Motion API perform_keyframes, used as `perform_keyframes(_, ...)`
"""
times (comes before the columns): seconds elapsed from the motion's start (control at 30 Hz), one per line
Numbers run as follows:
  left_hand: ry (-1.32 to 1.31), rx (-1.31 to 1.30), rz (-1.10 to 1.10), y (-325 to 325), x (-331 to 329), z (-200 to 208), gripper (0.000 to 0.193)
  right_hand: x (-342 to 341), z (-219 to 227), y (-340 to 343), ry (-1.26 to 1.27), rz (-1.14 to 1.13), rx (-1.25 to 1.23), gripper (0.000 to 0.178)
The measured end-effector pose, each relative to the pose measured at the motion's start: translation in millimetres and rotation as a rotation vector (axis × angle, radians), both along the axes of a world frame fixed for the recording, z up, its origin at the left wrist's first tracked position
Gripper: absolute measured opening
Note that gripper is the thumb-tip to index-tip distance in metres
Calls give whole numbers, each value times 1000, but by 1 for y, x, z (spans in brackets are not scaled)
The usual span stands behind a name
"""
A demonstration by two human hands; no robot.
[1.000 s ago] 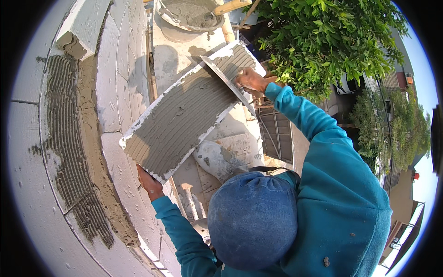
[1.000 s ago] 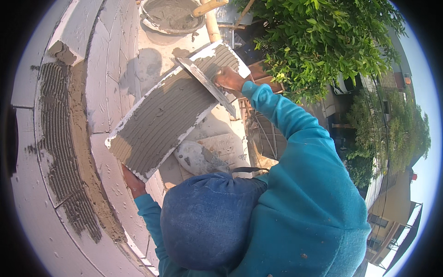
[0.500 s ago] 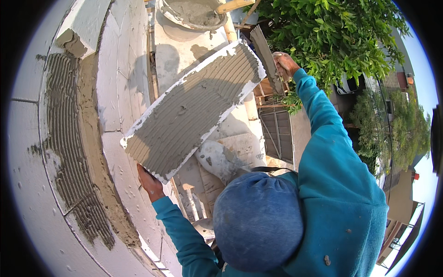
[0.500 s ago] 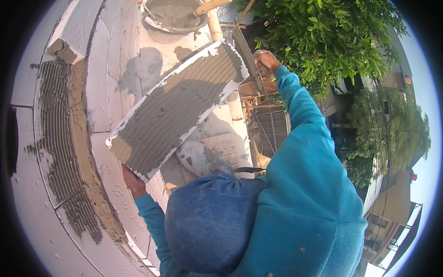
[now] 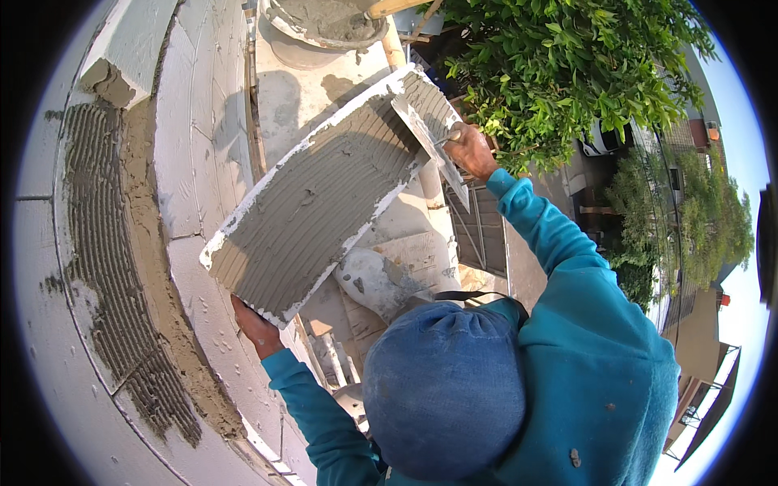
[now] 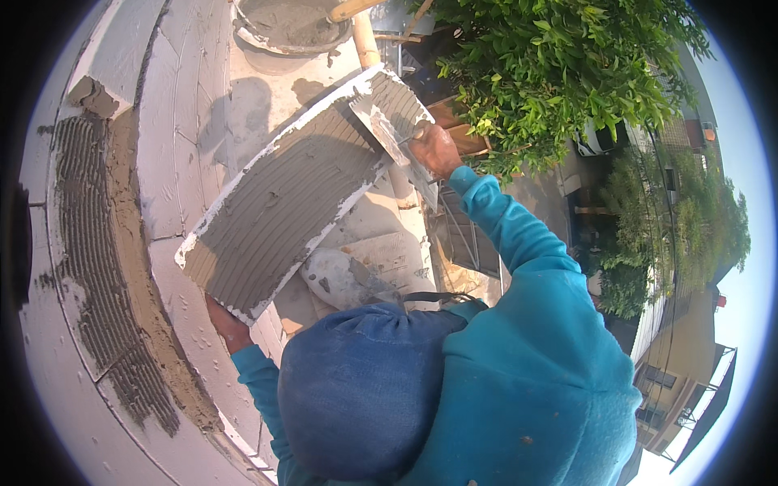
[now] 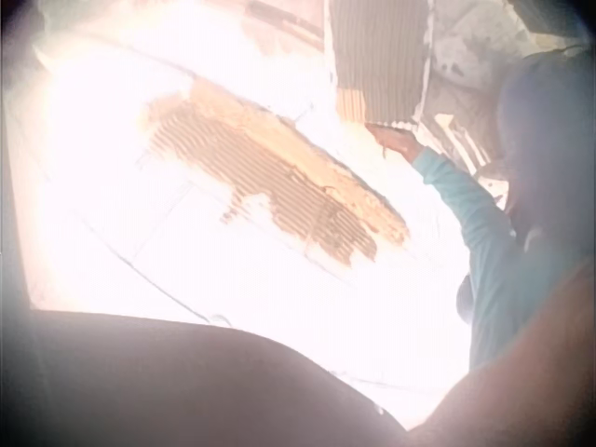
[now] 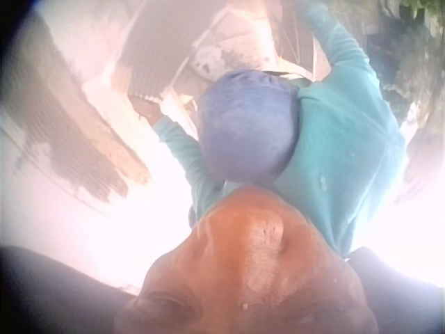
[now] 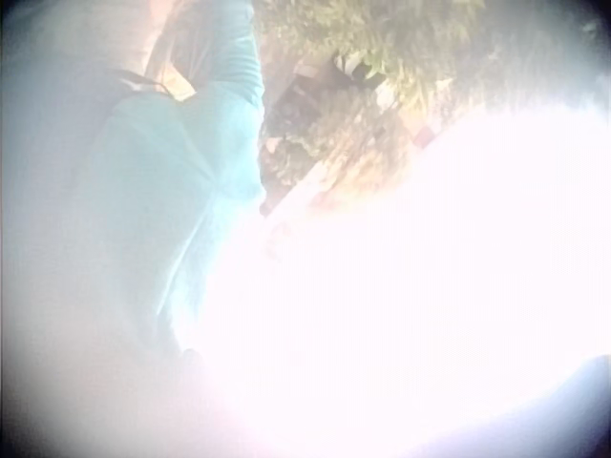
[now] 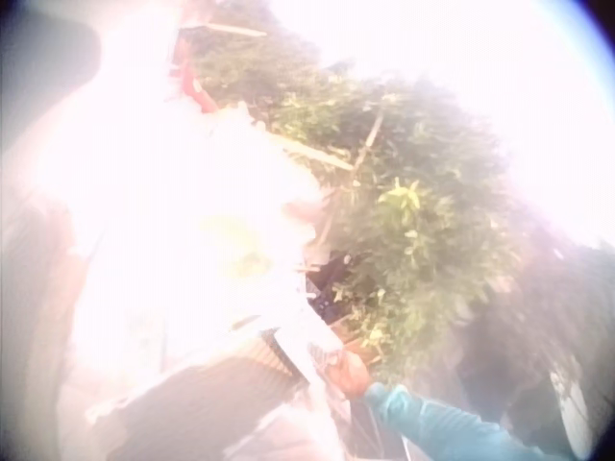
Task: The person applies mortar to a wall using a notched trowel, then spreads mortar on a white rectangular tile and presses it onto the wall. The person taps the tile with a hammer to secure it.
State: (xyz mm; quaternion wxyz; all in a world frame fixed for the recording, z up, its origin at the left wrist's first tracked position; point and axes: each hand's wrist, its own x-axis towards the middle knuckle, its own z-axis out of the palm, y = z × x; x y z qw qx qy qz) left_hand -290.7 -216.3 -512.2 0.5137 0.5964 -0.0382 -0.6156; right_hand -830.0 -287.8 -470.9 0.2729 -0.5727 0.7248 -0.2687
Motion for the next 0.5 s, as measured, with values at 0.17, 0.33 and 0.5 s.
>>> perform_keyframes(0.17, -19, 14, 21, 3, -4, -3, 59, -43, 21, -64, -66, -292, 187, 28)
perform_keyframes(0.33, -23, -2, 82, 4, -12, -3, 63, 7, -6, -58, 43, -129, 69, 21)
perform_keyframes(0.5, -21, 1, 89, 6, -12, -11, 67, 103, -8, 17, 223, -164, 2, 30)
